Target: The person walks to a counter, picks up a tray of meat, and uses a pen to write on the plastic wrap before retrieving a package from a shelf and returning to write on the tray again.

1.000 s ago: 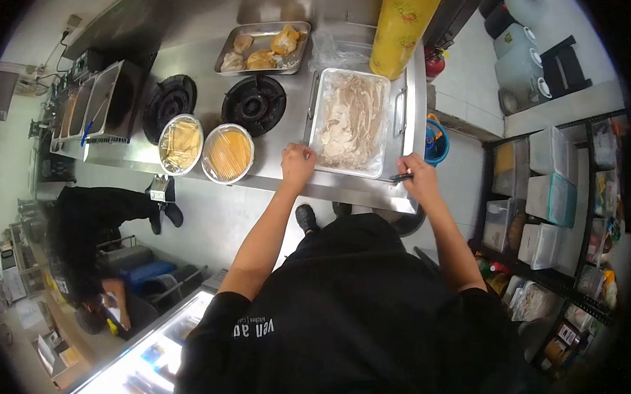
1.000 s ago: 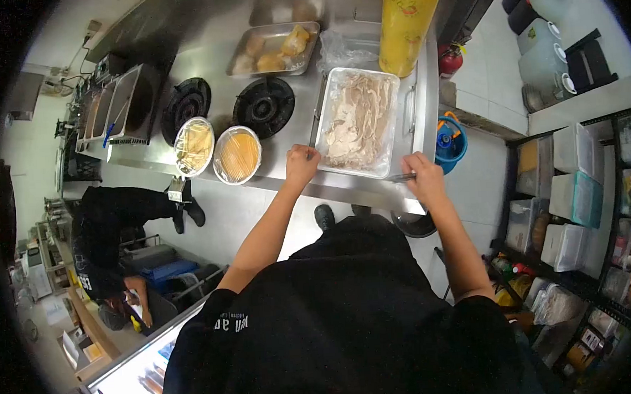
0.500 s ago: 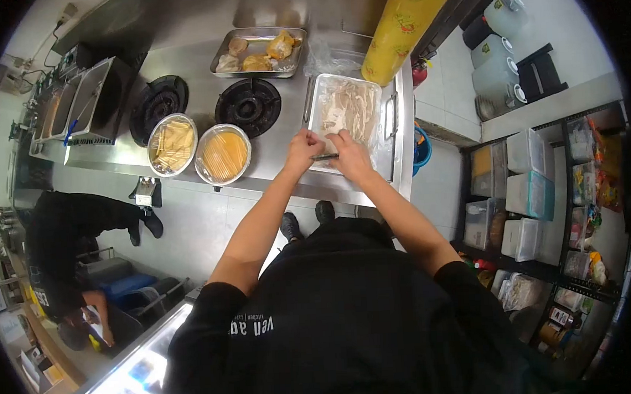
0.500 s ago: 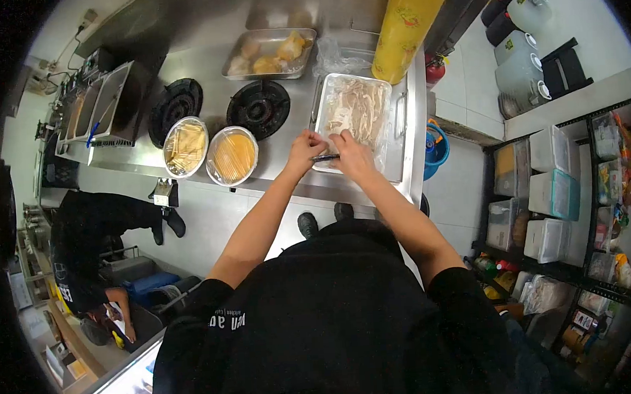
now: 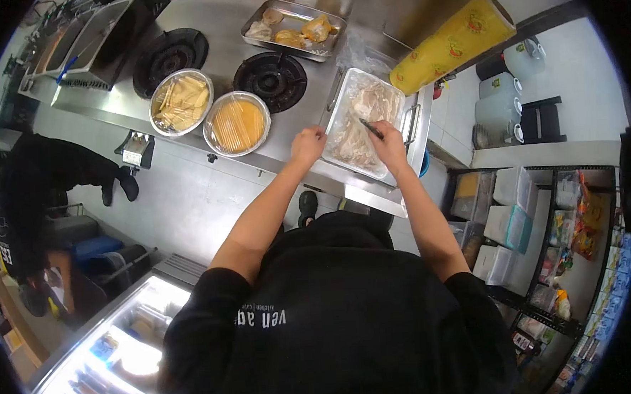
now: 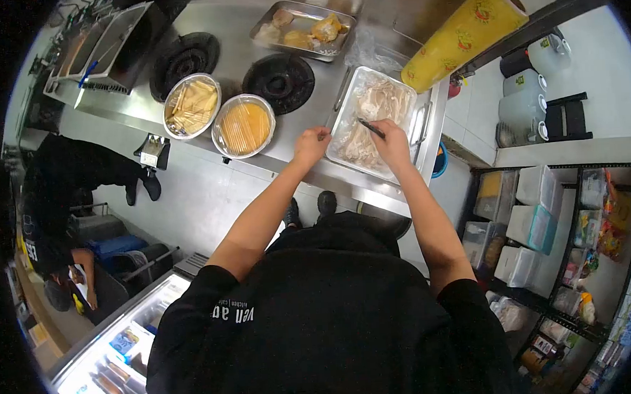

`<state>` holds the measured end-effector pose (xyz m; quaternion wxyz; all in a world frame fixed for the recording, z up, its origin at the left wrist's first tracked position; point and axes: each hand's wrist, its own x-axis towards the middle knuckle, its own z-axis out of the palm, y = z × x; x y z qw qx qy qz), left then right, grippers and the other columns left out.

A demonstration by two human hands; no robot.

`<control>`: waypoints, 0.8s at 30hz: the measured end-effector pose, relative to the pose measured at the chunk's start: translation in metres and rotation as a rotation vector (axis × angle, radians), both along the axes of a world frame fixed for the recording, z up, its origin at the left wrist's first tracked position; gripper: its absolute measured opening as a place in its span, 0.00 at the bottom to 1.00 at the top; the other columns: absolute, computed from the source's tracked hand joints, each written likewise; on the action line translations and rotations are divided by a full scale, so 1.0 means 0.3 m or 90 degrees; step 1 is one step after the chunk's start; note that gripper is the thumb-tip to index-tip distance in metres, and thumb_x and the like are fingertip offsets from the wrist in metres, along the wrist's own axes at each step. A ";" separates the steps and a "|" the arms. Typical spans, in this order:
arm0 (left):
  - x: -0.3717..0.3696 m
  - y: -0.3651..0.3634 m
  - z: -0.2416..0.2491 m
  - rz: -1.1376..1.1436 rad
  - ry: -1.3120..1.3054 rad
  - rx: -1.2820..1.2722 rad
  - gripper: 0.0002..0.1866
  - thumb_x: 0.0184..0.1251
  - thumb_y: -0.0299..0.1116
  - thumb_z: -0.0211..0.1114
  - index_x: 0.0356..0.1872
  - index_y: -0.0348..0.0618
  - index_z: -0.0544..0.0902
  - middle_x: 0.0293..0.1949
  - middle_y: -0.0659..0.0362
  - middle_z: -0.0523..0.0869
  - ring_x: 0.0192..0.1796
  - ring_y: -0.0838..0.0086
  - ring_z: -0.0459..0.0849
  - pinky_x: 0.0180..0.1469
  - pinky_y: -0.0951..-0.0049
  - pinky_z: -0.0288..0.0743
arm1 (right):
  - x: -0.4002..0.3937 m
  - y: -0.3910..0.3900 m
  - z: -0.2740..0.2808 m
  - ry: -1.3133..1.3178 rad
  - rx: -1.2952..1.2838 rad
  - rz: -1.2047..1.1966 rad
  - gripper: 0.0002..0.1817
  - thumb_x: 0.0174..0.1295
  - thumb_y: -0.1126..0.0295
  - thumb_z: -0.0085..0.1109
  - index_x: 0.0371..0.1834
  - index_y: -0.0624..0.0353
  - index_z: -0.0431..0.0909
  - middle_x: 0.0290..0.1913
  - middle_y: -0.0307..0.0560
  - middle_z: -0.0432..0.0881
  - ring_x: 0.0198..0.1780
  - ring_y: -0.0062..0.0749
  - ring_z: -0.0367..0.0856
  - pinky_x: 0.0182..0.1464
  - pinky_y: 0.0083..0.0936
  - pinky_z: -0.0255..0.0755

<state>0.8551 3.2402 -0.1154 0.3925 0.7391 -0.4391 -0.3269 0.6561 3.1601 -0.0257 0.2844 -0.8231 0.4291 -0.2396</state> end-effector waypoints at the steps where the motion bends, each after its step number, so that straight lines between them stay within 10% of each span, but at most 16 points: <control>1: -0.005 -0.006 -0.004 -0.013 -0.017 0.032 0.11 0.60 0.36 0.68 0.40 0.43 0.86 0.39 0.53 0.87 0.41 0.61 0.86 0.47 0.64 0.79 | 0.000 0.003 -0.009 0.007 -0.001 0.004 0.09 0.58 0.75 0.63 0.42 0.62 0.83 0.37 0.52 0.82 0.35 0.43 0.82 0.38 0.30 0.75; 6: -0.018 0.002 0.020 -0.015 -0.061 -0.047 0.13 0.58 0.39 0.67 0.39 0.43 0.86 0.42 0.49 0.87 0.46 0.54 0.85 0.50 0.58 0.78 | -0.004 0.009 -0.041 -0.041 0.087 -0.092 0.08 0.63 0.69 0.63 0.41 0.61 0.81 0.28 0.41 0.79 0.28 0.19 0.73 0.31 0.20 0.67; 10: -0.029 -0.001 0.042 -0.057 -0.094 0.034 0.13 0.57 0.40 0.69 0.39 0.44 0.87 0.41 0.51 0.86 0.46 0.53 0.83 0.51 0.58 0.78 | 0.001 0.026 -0.007 0.027 0.135 -0.112 0.09 0.58 0.75 0.62 0.42 0.62 0.80 0.34 0.51 0.83 0.31 0.32 0.81 0.35 0.27 0.73; 12: -0.037 -0.010 0.044 -0.063 -0.097 0.082 0.12 0.56 0.40 0.69 0.38 0.45 0.87 0.41 0.51 0.86 0.46 0.54 0.83 0.51 0.58 0.79 | 0.001 0.028 -0.015 -0.015 0.092 -0.116 0.06 0.63 0.71 0.62 0.39 0.61 0.79 0.27 0.39 0.79 0.26 0.17 0.73 0.30 0.19 0.66; 16: -0.048 -0.020 0.049 -0.077 -0.146 0.059 0.11 0.56 0.40 0.69 0.36 0.46 0.87 0.40 0.52 0.86 0.49 0.55 0.82 0.51 0.58 0.79 | 0.014 0.037 -0.004 -0.119 0.062 -0.118 0.04 0.64 0.73 0.60 0.39 0.61 0.79 0.30 0.40 0.80 0.27 0.18 0.73 0.31 0.19 0.67; 22: -0.057 -0.032 0.066 -0.061 -0.195 0.025 0.07 0.57 0.36 0.66 0.32 0.46 0.86 0.38 0.51 0.87 0.46 0.57 0.84 0.47 0.57 0.79 | -0.021 0.017 -0.006 -0.045 0.030 -0.077 0.06 0.62 0.78 0.58 0.41 0.59 0.80 0.34 0.46 0.82 0.30 0.29 0.78 0.35 0.25 0.71; 24: -0.062 -0.033 0.054 -0.053 -0.214 0.000 0.06 0.58 0.34 0.65 0.31 0.44 0.85 0.38 0.50 0.87 0.45 0.56 0.84 0.47 0.56 0.79 | -0.031 0.018 0.001 0.021 -0.036 0.006 0.14 0.55 0.82 0.58 0.44 0.59 0.80 0.37 0.52 0.79 0.38 0.46 0.81 0.42 0.34 0.74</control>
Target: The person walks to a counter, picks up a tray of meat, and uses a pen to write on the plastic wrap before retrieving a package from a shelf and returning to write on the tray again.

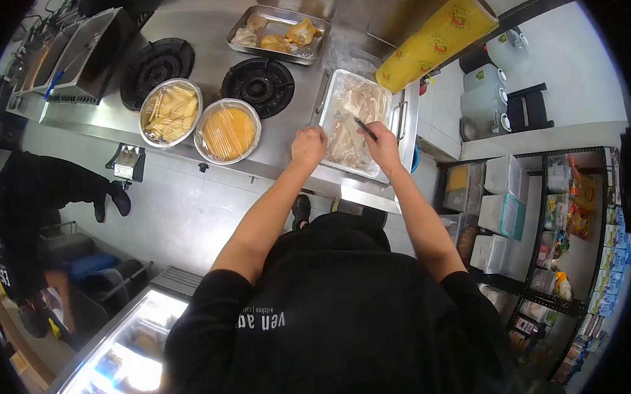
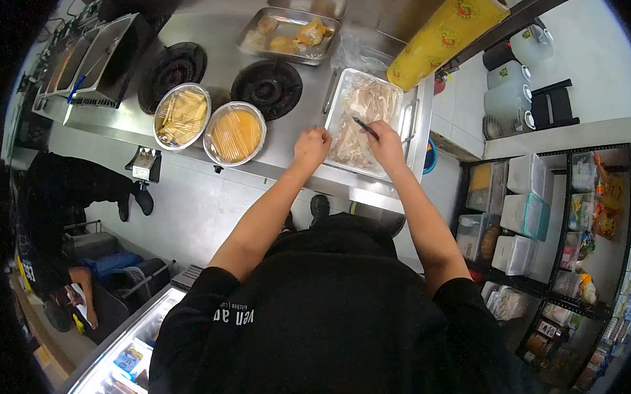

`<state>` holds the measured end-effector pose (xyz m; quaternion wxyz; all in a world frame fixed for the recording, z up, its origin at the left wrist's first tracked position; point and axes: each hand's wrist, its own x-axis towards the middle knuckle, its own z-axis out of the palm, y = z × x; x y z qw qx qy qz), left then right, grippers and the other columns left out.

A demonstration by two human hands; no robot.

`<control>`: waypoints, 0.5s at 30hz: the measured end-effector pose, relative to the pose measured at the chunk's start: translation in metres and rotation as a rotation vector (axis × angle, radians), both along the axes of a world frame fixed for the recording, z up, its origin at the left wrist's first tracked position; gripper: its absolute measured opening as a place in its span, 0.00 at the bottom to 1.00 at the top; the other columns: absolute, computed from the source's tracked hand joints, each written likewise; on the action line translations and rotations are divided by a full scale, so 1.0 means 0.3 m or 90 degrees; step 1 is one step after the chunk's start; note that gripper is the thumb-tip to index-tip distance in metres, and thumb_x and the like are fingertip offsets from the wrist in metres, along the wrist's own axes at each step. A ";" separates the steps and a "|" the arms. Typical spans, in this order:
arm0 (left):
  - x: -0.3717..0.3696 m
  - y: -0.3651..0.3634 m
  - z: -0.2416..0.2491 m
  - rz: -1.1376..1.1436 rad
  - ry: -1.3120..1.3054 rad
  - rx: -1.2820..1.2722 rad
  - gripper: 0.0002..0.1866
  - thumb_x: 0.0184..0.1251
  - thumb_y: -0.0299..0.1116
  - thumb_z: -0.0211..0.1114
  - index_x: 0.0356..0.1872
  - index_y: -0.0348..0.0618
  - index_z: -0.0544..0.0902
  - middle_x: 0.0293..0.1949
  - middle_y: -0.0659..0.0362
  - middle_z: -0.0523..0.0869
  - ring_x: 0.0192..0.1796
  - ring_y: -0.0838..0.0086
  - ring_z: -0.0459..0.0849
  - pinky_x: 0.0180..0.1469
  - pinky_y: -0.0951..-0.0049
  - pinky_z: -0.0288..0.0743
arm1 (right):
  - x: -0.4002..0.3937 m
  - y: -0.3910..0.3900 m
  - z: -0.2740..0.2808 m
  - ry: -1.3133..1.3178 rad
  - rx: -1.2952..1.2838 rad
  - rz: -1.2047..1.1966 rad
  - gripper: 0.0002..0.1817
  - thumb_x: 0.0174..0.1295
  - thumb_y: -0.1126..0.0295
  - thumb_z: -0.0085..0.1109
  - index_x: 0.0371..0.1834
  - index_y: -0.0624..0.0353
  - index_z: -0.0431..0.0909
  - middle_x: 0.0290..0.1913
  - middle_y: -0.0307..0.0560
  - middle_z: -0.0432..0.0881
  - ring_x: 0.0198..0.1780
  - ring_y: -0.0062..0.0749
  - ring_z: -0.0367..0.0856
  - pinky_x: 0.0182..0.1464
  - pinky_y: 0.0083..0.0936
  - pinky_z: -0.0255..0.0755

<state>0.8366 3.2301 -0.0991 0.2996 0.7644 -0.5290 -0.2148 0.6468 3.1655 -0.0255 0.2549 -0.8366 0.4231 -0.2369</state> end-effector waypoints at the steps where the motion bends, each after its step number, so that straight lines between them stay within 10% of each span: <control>1: 0.000 0.002 -0.013 -0.015 -0.005 -0.043 0.06 0.58 0.33 0.64 0.32 0.43 0.83 0.37 0.49 0.87 0.44 0.56 0.85 0.46 0.55 0.79 | 0.001 0.002 0.002 0.000 0.000 -0.002 0.14 0.55 0.82 0.58 0.44 0.59 0.80 0.37 0.52 0.79 0.38 0.46 0.81 0.42 0.34 0.74; 15: -0.016 0.002 -0.037 0.040 0.298 0.039 0.20 0.55 0.33 0.66 0.51 0.45 0.79 0.35 0.50 0.88 0.41 0.57 0.87 0.46 0.61 0.79 | 0.026 0.038 -0.030 0.063 0.032 0.046 0.12 0.52 0.77 0.61 0.42 0.59 0.83 0.43 0.49 0.77 0.43 0.47 0.81 0.45 0.37 0.76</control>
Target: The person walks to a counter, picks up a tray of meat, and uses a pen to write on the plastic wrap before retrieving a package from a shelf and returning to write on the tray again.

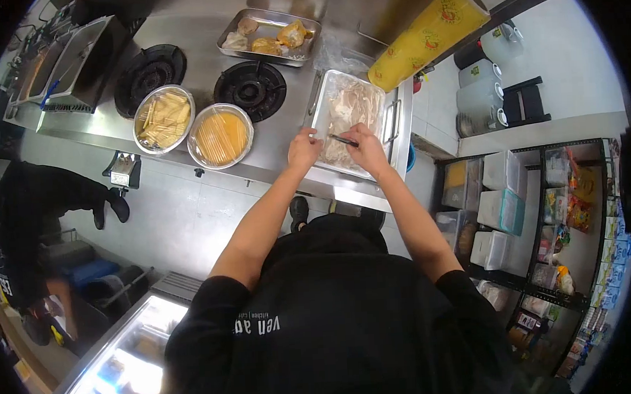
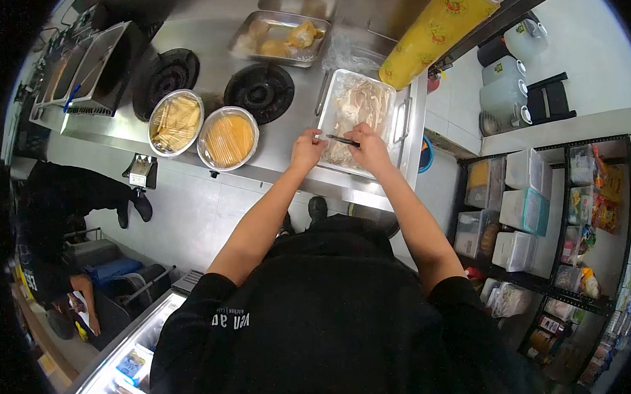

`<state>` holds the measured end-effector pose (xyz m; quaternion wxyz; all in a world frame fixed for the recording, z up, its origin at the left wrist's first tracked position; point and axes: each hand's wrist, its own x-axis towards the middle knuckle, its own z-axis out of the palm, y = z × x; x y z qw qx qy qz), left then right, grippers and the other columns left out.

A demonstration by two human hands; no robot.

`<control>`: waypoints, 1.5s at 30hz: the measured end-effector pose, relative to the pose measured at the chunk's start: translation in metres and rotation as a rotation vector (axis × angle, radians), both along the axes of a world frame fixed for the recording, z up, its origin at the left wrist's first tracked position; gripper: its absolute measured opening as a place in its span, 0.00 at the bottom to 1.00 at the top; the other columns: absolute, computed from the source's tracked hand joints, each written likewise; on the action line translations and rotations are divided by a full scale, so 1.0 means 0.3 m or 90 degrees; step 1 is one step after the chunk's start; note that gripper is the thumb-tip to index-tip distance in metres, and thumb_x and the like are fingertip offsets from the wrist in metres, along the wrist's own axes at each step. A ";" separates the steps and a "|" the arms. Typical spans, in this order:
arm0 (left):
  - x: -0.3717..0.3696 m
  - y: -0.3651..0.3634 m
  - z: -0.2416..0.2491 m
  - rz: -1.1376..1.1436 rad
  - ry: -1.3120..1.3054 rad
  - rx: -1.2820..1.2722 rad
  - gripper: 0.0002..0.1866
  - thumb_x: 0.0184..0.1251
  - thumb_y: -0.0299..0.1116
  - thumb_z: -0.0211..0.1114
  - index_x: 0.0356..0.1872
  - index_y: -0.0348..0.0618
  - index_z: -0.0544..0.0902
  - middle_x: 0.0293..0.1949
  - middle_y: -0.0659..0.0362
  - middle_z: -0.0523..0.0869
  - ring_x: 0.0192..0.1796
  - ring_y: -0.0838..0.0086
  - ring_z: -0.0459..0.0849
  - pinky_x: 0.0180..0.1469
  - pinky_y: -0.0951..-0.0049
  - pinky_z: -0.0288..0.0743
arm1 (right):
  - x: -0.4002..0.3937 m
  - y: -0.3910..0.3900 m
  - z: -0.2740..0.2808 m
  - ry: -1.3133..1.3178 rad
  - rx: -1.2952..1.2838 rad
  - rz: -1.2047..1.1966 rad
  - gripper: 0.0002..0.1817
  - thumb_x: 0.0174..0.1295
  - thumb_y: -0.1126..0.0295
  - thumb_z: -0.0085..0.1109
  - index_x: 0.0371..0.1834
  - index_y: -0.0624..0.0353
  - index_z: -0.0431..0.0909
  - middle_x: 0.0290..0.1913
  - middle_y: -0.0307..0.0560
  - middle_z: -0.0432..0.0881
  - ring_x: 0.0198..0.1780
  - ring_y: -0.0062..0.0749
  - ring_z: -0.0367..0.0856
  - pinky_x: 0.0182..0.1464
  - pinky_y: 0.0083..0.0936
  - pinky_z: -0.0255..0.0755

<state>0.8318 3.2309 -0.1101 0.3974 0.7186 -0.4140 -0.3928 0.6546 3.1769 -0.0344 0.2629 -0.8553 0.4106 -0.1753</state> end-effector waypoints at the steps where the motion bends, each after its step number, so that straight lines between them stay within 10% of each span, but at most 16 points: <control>1: -0.002 -0.002 -0.005 0.007 -0.003 -0.001 0.19 0.55 0.32 0.66 0.50 0.45 0.80 0.35 0.51 0.88 0.41 0.58 0.87 0.46 0.61 0.79 | 0.007 0.007 0.001 0.001 -0.001 -0.001 0.12 0.52 0.77 0.61 0.42 0.59 0.83 0.43 0.49 0.77 0.43 0.47 0.81 0.45 0.37 0.76; 14: 0.046 0.004 -0.073 0.028 -0.031 -0.036 0.15 0.60 0.30 0.61 0.49 0.43 0.82 0.37 0.50 0.88 0.43 0.57 0.86 0.49 0.60 0.79 | 0.013 0.049 0.010 0.031 -0.057 0.118 0.16 0.53 0.77 0.60 0.47 0.56 0.83 0.45 0.52 0.84 0.47 0.49 0.82 0.48 0.35 0.77; 21: 0.087 -0.050 -0.101 -0.031 -0.154 -0.004 0.13 0.63 0.34 0.58 0.46 0.44 0.85 0.43 0.45 0.86 0.48 0.51 0.84 0.53 0.56 0.77 | -0.275 0.120 -0.097 0.079 0.035 -0.300 0.13 0.65 0.67 0.53 0.46 0.63 0.80 0.40 0.61 0.84 0.36 0.52 0.84 0.37 0.38 0.77; 23: 0.083 -0.052 -0.075 -0.065 -0.192 0.072 0.13 0.64 0.35 0.56 0.41 0.44 0.87 0.44 0.44 0.86 0.48 0.50 0.84 0.53 0.55 0.76 | -0.384 0.135 -0.201 0.010 0.371 -0.429 0.17 0.68 0.63 0.51 0.48 0.67 0.78 0.38 0.58 0.84 0.26 0.39 0.84 0.25 0.31 0.74; 30: 0.064 -0.142 -0.014 -0.115 -0.264 0.080 0.13 0.63 0.35 0.54 0.36 0.42 0.87 0.42 0.43 0.85 0.48 0.49 0.84 0.53 0.54 0.76 | -0.333 0.205 -0.197 -0.350 0.650 -0.507 0.21 0.69 0.69 0.48 0.61 0.68 0.66 0.42 0.52 0.84 0.22 0.28 0.80 0.14 0.18 0.60; 34: 0.043 -0.202 -0.047 -0.137 -0.292 0.079 0.14 0.59 0.33 0.54 0.35 0.39 0.87 0.40 0.42 0.86 0.46 0.48 0.84 0.53 0.54 0.76 | -0.327 0.204 -0.229 -0.353 0.640 -0.537 0.15 0.72 0.62 0.48 0.44 0.65 0.74 0.35 0.48 0.82 0.24 0.28 0.81 0.18 0.23 0.69; 39: 0.033 -0.185 -0.063 -0.164 -0.318 0.073 0.13 0.57 0.33 0.57 0.35 0.35 0.86 0.38 0.41 0.86 0.43 0.48 0.85 0.51 0.56 0.78 | -0.375 0.198 -0.235 -0.444 0.663 -0.593 0.17 0.73 0.61 0.46 0.55 0.63 0.67 0.40 0.50 0.80 0.30 0.33 0.85 0.20 0.25 0.73; 41: 0.068 -0.170 -0.161 -0.509 -0.246 0.164 0.17 0.60 0.36 0.55 0.39 0.33 0.85 0.39 0.44 0.87 0.32 0.56 0.88 0.41 0.63 0.82 | -0.431 0.205 -0.218 -0.486 0.674 -0.624 0.21 0.75 0.60 0.44 0.63 0.61 0.57 0.44 0.51 0.78 0.34 0.38 0.87 0.21 0.26 0.75; 45: -0.014 -0.097 0.074 -0.423 0.085 0.446 0.18 0.61 0.39 0.56 0.35 0.32 0.85 0.31 0.47 0.87 0.28 0.60 0.87 0.37 0.62 0.82 | -0.563 0.234 -0.278 -0.498 0.616 -0.652 0.17 0.74 0.65 0.45 0.58 0.63 0.63 0.44 0.53 0.79 0.31 0.37 0.86 0.26 0.28 0.80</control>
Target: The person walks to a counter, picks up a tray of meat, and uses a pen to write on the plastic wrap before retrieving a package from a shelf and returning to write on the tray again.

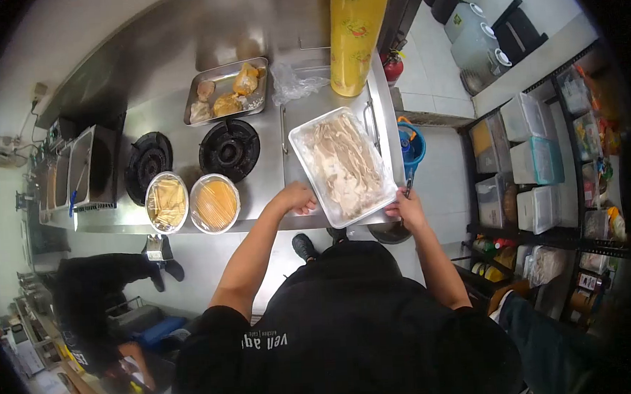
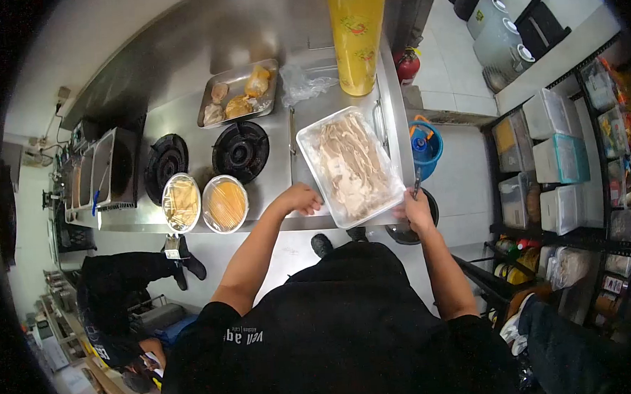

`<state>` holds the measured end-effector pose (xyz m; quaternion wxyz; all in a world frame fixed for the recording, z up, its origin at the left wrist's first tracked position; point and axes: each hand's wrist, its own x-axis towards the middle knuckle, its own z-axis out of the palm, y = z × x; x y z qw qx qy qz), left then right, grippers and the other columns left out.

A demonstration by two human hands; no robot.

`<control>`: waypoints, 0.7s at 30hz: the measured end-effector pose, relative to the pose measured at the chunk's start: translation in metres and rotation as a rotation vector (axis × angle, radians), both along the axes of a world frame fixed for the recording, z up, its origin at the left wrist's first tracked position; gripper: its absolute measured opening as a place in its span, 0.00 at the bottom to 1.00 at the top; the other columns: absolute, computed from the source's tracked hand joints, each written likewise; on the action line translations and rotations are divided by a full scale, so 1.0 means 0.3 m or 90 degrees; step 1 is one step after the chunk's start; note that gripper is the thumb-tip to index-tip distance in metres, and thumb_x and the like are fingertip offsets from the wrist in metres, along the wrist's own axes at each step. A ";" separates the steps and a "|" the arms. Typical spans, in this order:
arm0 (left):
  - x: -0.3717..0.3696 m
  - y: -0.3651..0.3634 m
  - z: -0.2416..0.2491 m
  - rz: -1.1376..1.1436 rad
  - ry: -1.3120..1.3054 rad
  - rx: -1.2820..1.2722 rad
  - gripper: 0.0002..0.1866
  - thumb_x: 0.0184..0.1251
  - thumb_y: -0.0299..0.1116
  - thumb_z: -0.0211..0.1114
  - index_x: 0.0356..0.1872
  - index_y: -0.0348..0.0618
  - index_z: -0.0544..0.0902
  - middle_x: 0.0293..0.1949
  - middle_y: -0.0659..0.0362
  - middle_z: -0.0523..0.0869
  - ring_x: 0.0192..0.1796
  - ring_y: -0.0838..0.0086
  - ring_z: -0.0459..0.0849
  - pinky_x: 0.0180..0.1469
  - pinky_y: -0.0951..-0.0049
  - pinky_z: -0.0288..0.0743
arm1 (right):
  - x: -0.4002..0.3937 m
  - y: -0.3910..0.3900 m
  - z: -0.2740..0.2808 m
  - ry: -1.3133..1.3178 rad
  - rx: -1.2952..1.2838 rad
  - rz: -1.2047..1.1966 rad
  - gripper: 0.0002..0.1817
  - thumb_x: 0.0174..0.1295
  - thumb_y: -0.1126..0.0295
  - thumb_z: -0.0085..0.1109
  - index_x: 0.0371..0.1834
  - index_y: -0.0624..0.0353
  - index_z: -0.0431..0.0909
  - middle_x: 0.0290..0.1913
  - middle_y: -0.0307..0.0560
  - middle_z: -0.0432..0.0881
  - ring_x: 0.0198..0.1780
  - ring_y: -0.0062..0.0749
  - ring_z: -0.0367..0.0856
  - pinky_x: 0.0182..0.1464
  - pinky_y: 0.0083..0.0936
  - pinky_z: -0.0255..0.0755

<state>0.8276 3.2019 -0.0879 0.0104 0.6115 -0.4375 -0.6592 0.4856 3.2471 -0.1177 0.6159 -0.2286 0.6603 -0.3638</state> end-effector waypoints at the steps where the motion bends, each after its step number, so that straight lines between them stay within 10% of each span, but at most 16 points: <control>1: 0.009 -0.035 0.023 -0.071 -0.124 -0.152 0.17 0.63 0.37 0.54 0.36 0.33 0.85 0.31 0.44 0.87 0.31 0.54 0.86 0.41 0.59 0.81 | -0.024 0.005 -0.017 -0.015 -0.009 0.006 0.14 0.74 0.66 0.46 0.55 0.62 0.66 0.42 0.51 0.80 0.31 0.34 0.85 0.28 0.25 0.81; 4: 0.004 -0.197 0.044 0.046 -0.326 -0.530 0.19 0.68 0.41 0.50 0.41 0.34 0.83 0.35 0.39 0.86 0.35 0.45 0.86 0.45 0.54 0.79 | -0.045 0.031 -0.040 -0.023 -0.028 -0.016 0.11 0.73 0.67 0.46 0.51 0.62 0.70 0.40 0.49 0.81 0.31 0.32 0.84 0.30 0.24 0.82; 9: -0.024 -0.493 -0.085 0.009 -0.219 -0.688 0.37 0.74 0.59 0.38 0.52 0.30 0.80 0.53 0.35 0.80 0.58 0.44 0.78 0.64 0.56 0.67 | -0.001 0.076 0.005 -0.045 -0.005 -0.077 0.15 0.72 0.68 0.48 0.56 0.66 0.70 0.40 0.49 0.82 0.36 0.33 0.86 0.34 0.25 0.82; 15: -0.046 -0.565 -0.060 -0.110 -0.327 -0.323 0.51 0.70 0.68 0.21 0.53 0.26 0.79 0.56 0.32 0.76 0.63 0.42 0.73 0.70 0.56 0.60 | 0.003 0.066 0.053 -0.115 0.022 -0.102 0.15 0.72 0.67 0.49 0.57 0.62 0.70 0.40 0.48 0.82 0.35 0.33 0.85 0.36 0.26 0.82; 21: -0.019 -0.262 0.073 -0.067 -0.320 -0.291 0.53 0.68 0.70 0.22 0.50 0.24 0.80 0.51 0.29 0.78 0.63 0.40 0.73 0.68 0.56 0.61 | -0.087 -0.025 0.112 0.018 0.010 -0.061 0.15 0.70 0.67 0.50 0.56 0.60 0.70 0.33 0.45 0.82 0.25 0.29 0.83 0.26 0.24 0.81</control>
